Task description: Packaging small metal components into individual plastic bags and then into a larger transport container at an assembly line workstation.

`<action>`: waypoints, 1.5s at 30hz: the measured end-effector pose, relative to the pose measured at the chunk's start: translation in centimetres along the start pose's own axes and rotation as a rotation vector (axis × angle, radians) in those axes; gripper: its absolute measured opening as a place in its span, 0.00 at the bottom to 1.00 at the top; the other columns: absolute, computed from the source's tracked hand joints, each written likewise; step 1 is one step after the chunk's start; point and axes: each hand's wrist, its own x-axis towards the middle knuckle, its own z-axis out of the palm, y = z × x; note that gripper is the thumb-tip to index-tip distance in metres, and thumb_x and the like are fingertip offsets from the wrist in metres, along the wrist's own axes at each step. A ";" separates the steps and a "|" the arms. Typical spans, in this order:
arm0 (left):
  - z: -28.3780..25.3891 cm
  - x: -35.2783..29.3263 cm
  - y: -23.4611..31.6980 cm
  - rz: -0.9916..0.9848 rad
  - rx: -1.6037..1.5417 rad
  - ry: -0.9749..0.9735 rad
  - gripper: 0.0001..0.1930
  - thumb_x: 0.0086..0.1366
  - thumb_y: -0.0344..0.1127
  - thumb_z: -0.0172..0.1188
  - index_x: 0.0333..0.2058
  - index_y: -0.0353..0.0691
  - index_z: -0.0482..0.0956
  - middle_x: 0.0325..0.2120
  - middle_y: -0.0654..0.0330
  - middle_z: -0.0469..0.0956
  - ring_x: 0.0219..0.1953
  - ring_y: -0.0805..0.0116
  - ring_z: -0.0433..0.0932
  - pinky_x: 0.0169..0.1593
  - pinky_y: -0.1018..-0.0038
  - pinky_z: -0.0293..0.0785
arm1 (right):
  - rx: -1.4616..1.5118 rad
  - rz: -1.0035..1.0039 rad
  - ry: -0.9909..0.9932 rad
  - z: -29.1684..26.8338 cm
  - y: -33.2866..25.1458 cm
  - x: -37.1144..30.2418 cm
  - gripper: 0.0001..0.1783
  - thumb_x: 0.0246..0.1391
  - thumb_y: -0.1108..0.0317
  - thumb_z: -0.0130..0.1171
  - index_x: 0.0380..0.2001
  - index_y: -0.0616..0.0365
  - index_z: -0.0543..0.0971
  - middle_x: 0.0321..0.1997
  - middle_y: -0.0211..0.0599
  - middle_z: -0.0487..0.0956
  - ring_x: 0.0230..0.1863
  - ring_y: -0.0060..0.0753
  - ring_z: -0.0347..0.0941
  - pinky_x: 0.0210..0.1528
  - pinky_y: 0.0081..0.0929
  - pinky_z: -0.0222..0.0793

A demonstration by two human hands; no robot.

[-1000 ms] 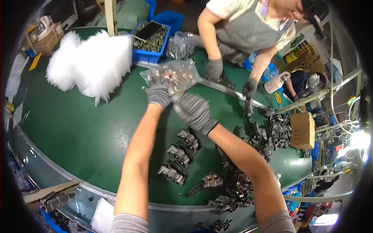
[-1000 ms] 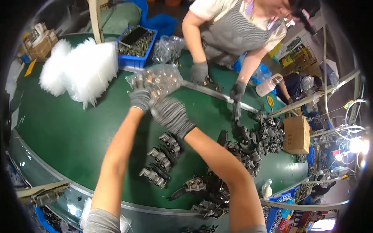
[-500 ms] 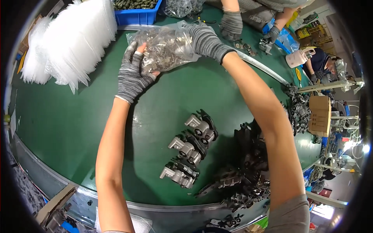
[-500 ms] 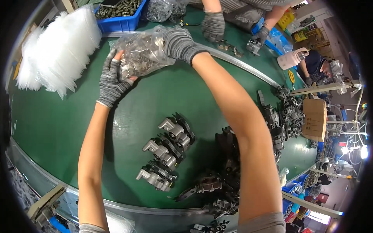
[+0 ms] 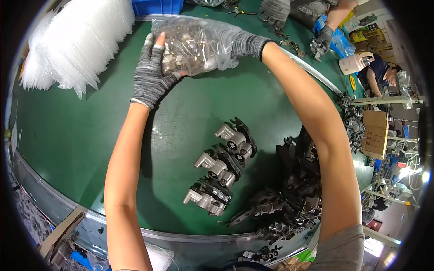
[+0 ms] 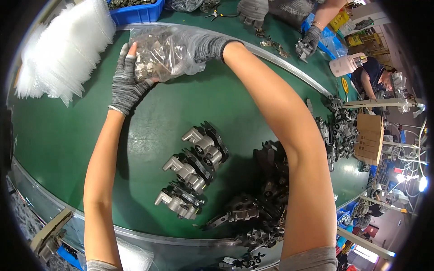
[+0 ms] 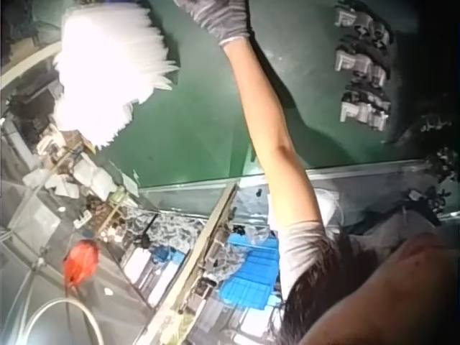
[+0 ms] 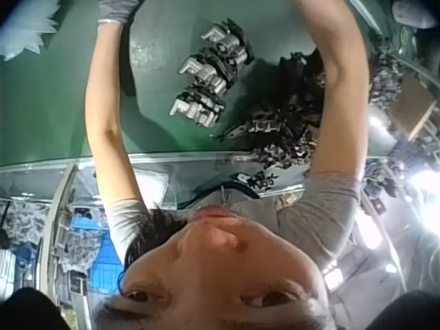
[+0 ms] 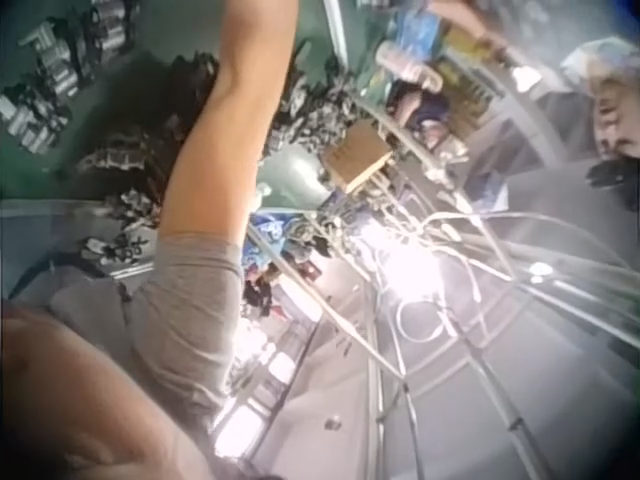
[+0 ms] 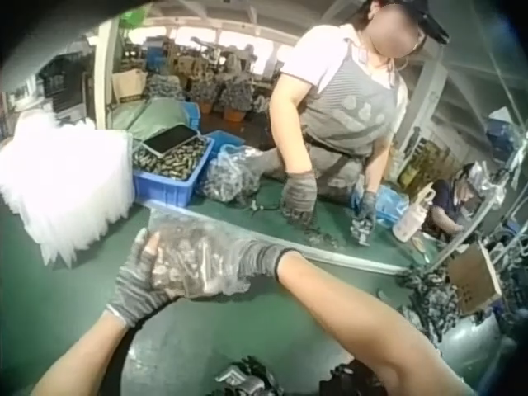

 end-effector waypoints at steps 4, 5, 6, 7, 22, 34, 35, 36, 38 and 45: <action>0.9 0.4 0.1 -0.036 0.054 -0.030 0.53 0.43 0.48 0.74 0.66 0.49 0.53 0.63 0.39 0.56 0.59 0.40 0.66 0.56 0.58 0.72 | -0.108 0.082 0.066 3.6 11.3 1.7 0.36 0.43 0.52 0.69 0.54 0.55 0.72 0.46 0.44 0.78 0.43 0.41 0.74 0.55 0.37 0.69; 1.2 0.2 -0.4 -0.041 0.086 -0.023 0.52 0.45 0.49 0.72 0.66 0.48 0.53 0.62 0.39 0.57 0.58 0.40 0.66 0.55 0.58 0.72 | -0.106 0.079 0.062 5.5 13.4 2.6 0.36 0.43 0.52 0.69 0.54 0.55 0.72 0.46 0.44 0.78 0.43 0.41 0.74 0.55 0.37 0.69; 2.3 0.1 -0.3 -0.045 0.093 -0.011 0.50 0.48 0.50 0.70 0.66 0.47 0.52 0.62 0.39 0.58 0.58 0.41 0.67 0.54 0.58 0.73 | -0.192 0.094 0.151 6.8 15.8 2.4 0.38 0.41 0.50 0.70 0.54 0.57 0.72 0.47 0.46 0.78 0.45 0.43 0.74 0.55 0.37 0.68; 2.9 0.6 0.1 -0.042 0.074 -0.005 0.50 0.48 0.50 0.70 0.66 0.47 0.52 0.62 0.39 0.58 0.58 0.41 0.67 0.54 0.58 0.73 | -0.281 0.107 0.246 7.1 17.3 1.8 0.40 0.38 0.48 0.70 0.54 0.58 0.72 0.49 0.48 0.78 0.47 0.46 0.74 0.56 0.36 0.68; 0.9 0.3 -0.5 -0.016 0.087 -0.050 0.47 0.53 0.46 0.66 0.68 0.47 0.48 0.62 0.41 0.57 0.57 0.40 0.67 0.52 0.58 0.73 | -0.271 0.191 0.523 7.6 -0.3 -4.2 0.36 0.49 0.52 0.61 0.61 0.50 0.66 0.64 0.45 0.65 0.68 0.47 0.55 0.72 0.40 0.44; 1.1 0.7 2.2 -0.012 0.083 -0.109 0.44 0.52 0.40 0.68 0.66 0.61 0.55 0.60 0.42 0.60 0.54 0.41 0.70 0.52 0.58 0.73 | -0.327 0.241 0.309 6.3 9.3 -4.0 0.31 0.41 0.52 0.68 0.49 0.53 0.76 0.42 0.44 0.79 0.46 0.40 0.75 0.52 0.44 0.71; 0.7 0.2 2.6 -0.005 0.090 -0.104 0.44 0.52 0.40 0.68 0.66 0.61 0.55 0.60 0.42 0.60 0.54 0.41 0.70 0.52 0.58 0.73 | -0.329 0.237 0.319 4.2 8.3 -4.0 0.31 0.41 0.52 0.68 0.49 0.53 0.76 0.42 0.44 0.79 0.46 0.40 0.75 0.52 0.44 0.71; 0.6 -0.4 3.1 -0.060 0.100 -0.095 0.44 0.51 0.38 0.68 0.65 0.61 0.56 0.60 0.43 0.60 0.54 0.42 0.70 0.52 0.59 0.73 | -0.044 0.282 0.271 1.6 7.7 -3.9 0.28 0.41 0.55 0.70 0.45 0.55 0.78 0.38 0.39 0.80 0.40 0.34 0.75 0.47 0.38 0.73; 1.1 -1.6 4.4 -0.176 0.099 -0.091 0.44 0.49 0.34 0.70 0.64 0.62 0.59 0.61 0.46 0.59 0.54 0.45 0.71 0.52 0.60 0.74 | 0.243 0.340 0.216 -2.3 6.2 -4.4 0.25 0.40 0.57 0.72 0.42 0.58 0.79 0.33 0.34 0.80 0.35 0.28 0.75 0.42 0.32 0.74; 3.6 -1.5 8.1 -0.294 0.017 -0.003 0.46 0.48 0.35 0.70 0.65 0.59 0.57 0.62 0.48 0.57 0.53 0.45 0.71 0.53 0.62 0.73 | 0.287 0.368 0.543 -6.0 11.2 -6.8 0.22 0.32 0.65 0.76 0.33 0.62 0.81 0.32 0.33 0.82 0.31 0.25 0.74 0.35 0.26 0.72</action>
